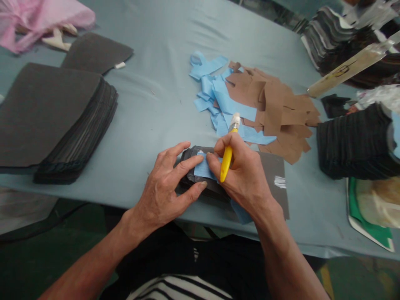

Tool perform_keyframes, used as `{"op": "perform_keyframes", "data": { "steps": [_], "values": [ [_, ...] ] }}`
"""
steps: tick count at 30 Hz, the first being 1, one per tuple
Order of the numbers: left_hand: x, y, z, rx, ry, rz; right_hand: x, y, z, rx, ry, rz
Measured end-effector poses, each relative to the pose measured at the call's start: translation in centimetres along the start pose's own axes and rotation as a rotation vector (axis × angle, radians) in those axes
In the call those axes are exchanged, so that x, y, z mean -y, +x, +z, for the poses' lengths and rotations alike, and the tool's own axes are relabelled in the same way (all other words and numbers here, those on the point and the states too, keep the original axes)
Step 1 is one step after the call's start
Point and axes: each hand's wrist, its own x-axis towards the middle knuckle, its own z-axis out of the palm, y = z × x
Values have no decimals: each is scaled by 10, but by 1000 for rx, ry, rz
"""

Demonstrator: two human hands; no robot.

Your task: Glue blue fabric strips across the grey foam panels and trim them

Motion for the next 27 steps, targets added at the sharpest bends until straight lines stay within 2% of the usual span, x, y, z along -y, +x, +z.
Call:
{"op": "perform_keyframes", "data": {
  "steps": [17,27],
  "values": [
    [2,1,3,36,-58,-86,-1,0,1,-5,-12,4],
    [8,-8,-5,16,-53,-106,0,0,0,1,1,15]
  ]
}}
